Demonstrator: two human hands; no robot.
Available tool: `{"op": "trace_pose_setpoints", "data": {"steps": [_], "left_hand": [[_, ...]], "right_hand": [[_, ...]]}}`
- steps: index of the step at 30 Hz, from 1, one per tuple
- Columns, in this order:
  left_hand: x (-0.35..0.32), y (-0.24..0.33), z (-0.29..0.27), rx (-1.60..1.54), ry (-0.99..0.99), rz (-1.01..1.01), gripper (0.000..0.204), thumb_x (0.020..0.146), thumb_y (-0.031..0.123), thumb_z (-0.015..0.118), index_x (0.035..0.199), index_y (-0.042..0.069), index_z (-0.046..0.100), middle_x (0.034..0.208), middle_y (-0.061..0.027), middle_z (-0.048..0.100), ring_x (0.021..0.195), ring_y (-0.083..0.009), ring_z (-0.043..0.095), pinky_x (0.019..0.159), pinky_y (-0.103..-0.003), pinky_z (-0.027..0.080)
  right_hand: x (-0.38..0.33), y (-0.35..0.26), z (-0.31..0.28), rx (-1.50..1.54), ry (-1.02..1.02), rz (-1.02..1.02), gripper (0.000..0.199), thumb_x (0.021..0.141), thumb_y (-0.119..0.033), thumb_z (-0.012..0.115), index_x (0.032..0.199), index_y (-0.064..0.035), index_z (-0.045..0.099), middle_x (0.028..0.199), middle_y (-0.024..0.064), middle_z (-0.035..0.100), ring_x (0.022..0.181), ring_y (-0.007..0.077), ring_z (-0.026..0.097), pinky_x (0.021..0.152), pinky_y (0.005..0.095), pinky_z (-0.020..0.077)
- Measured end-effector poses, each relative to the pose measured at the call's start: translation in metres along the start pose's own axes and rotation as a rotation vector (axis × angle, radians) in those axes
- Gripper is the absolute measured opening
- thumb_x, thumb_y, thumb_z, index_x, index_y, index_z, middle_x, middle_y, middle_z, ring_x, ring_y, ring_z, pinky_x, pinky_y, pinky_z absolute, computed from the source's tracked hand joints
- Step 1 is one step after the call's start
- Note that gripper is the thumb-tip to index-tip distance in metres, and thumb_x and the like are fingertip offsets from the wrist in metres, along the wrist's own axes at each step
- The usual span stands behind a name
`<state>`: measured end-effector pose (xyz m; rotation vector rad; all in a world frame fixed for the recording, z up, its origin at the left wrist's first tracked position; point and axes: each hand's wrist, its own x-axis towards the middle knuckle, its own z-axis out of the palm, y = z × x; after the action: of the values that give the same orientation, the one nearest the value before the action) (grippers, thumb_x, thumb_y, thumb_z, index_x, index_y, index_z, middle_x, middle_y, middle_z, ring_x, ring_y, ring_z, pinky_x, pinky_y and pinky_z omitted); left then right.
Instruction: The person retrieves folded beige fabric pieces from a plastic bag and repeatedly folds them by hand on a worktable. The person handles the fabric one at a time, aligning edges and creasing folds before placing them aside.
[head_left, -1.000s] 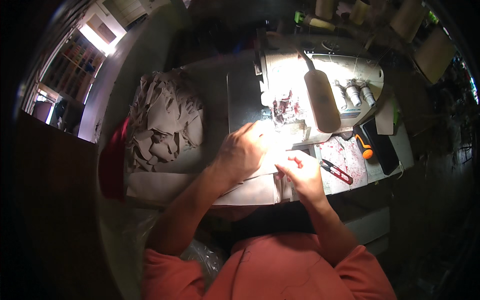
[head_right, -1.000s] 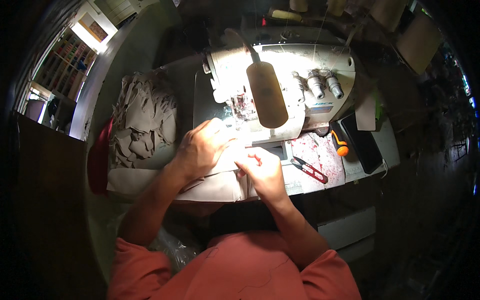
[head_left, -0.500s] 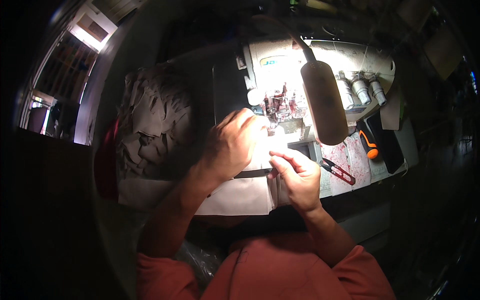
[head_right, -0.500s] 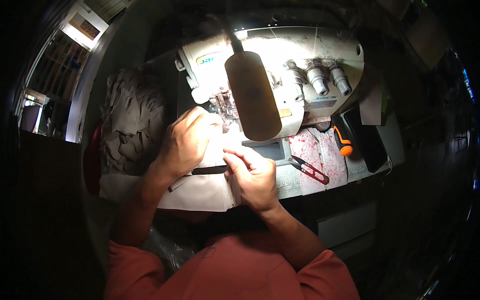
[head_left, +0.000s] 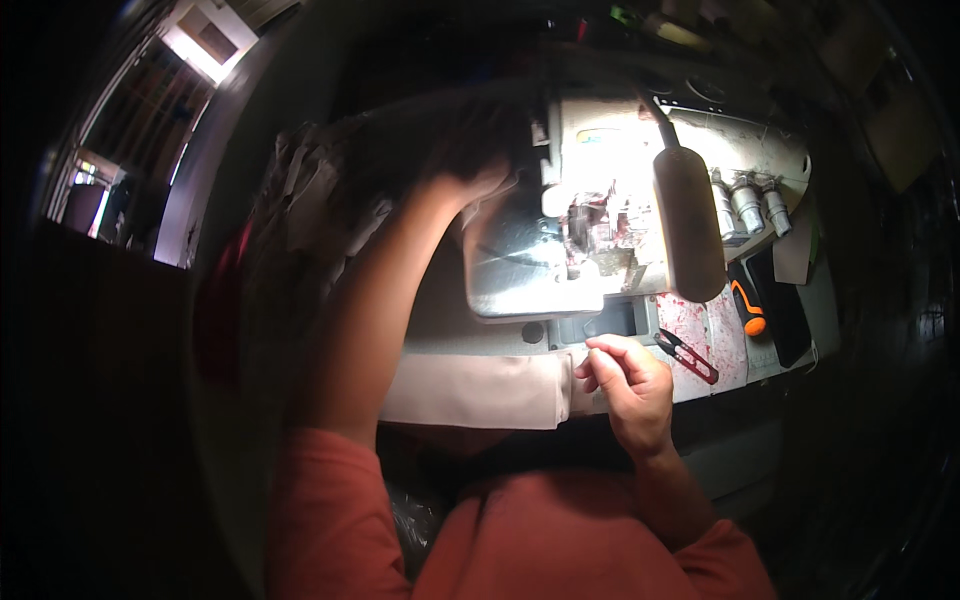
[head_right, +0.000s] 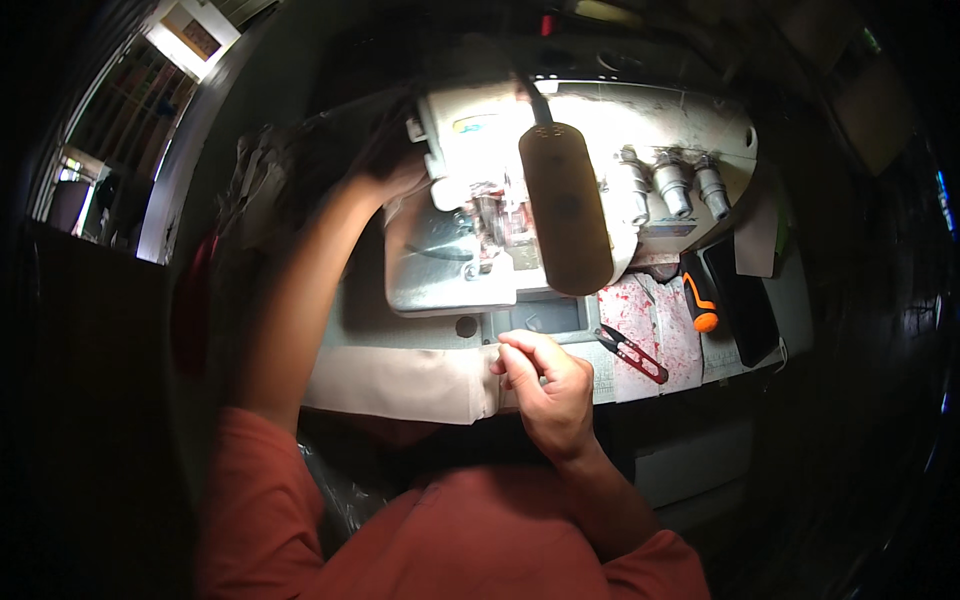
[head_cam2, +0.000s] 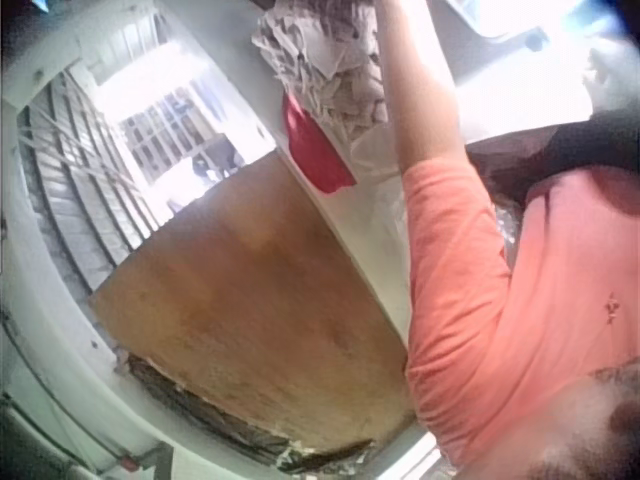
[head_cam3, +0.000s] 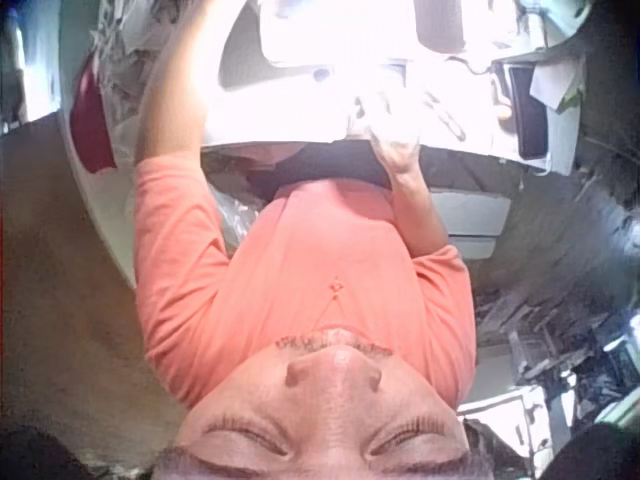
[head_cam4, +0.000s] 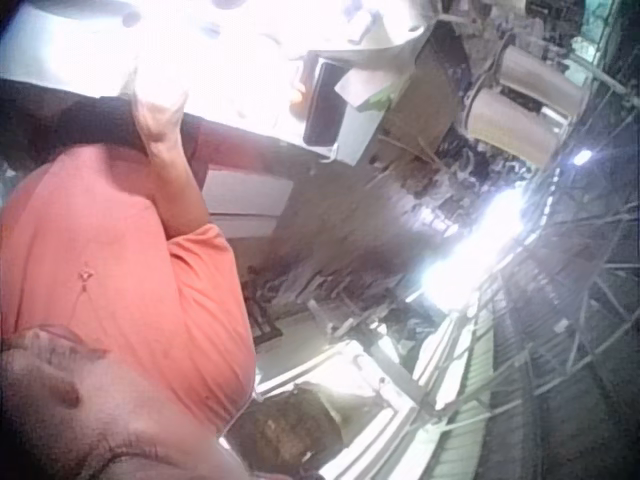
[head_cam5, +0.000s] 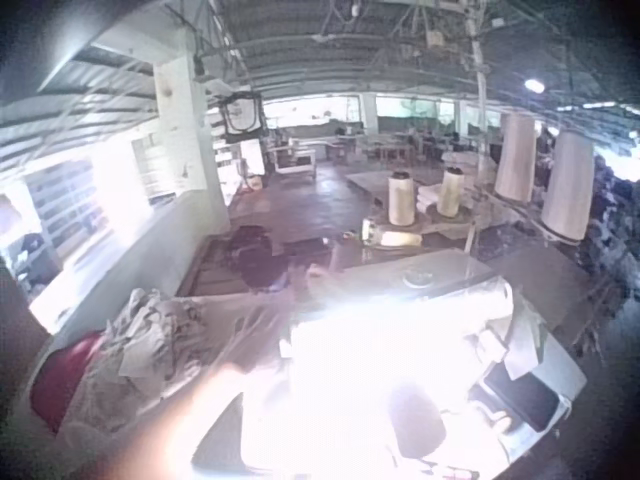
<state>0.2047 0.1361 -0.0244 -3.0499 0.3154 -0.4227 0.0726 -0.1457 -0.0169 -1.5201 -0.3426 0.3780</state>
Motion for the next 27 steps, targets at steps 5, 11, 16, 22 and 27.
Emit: {"op": "trace_pose_setpoints", "data": {"steps": [5,11,16,22,27], "left_hand": [[-0.044,0.044,-0.06,-0.5,0.288,-0.507,0.009,0.078,0.002,0.05,0.086,0.003,0.053,0.079,-0.0126,0.054,0.07,-0.0243,0.055,0.067,-0.029,0.044],[-0.147,0.134,-0.104,-0.771,0.102,-0.135,0.021,0.064,0.009,0.067,0.079,0.005,0.053,0.073,-0.0064,0.052,0.075,-0.0251,0.05,0.069,-0.034,0.041],[-0.162,0.133,-0.083,-0.9,0.148,-0.169,0.017,0.065,0.007,0.066,0.075,0.004,0.053,0.071,-0.0059,0.052,0.073,-0.0226,0.049,0.067,-0.032,0.04],[-0.156,0.141,-0.085,-0.841,0.109,-0.258,0.012,0.067,0.01,0.065,0.069,0.004,0.055,0.07,-0.0068,0.053,0.069,-0.0208,0.049,0.062,-0.031,0.039],[-0.158,0.14,-0.077,-0.835,0.203,-0.137,0.009,0.07,0.011,0.063,0.072,0.005,0.057,0.068,-0.0051,0.055,0.068,-0.0206,0.051,0.066,-0.031,0.038]], "right_hand": [[0.011,-0.011,0.009,-0.373,-0.153,-0.074,0.015,0.073,-0.008,0.063,0.082,0.0017,0.056,0.068,0.008,0.054,0.058,0.0154,0.052,0.053,0.0258,0.0421],[0.01,-0.011,0.014,-0.438,-0.173,-0.33,0.01,0.069,-0.003,0.063,0.075,-0.0028,0.056,0.068,0.0081,0.05,0.057,0.0187,0.049,0.051,0.0284,0.0397],[0.002,-0.018,0.011,-0.376,-0.082,-0.223,0.009,0.074,-0.003,0.06,0.082,-0.0004,0.057,0.071,0.0073,0.055,0.057,0.0139,0.05,0.053,0.0244,0.0406],[-0.004,-0.017,-0.002,-0.175,-0.048,-0.035,0.011,0.077,-0.003,0.057,0.087,0.002,0.058,0.073,0.0045,0.056,0.062,0.0071,0.051,0.057,0.02,0.0412],[-0.007,-0.014,-0.006,-0.189,-0.065,-0.035,0.011,0.077,-0.003,0.056,0.087,0.0013,0.058,0.072,0.0047,0.056,0.062,0.007,0.051,0.056,0.02,0.0412]]}}
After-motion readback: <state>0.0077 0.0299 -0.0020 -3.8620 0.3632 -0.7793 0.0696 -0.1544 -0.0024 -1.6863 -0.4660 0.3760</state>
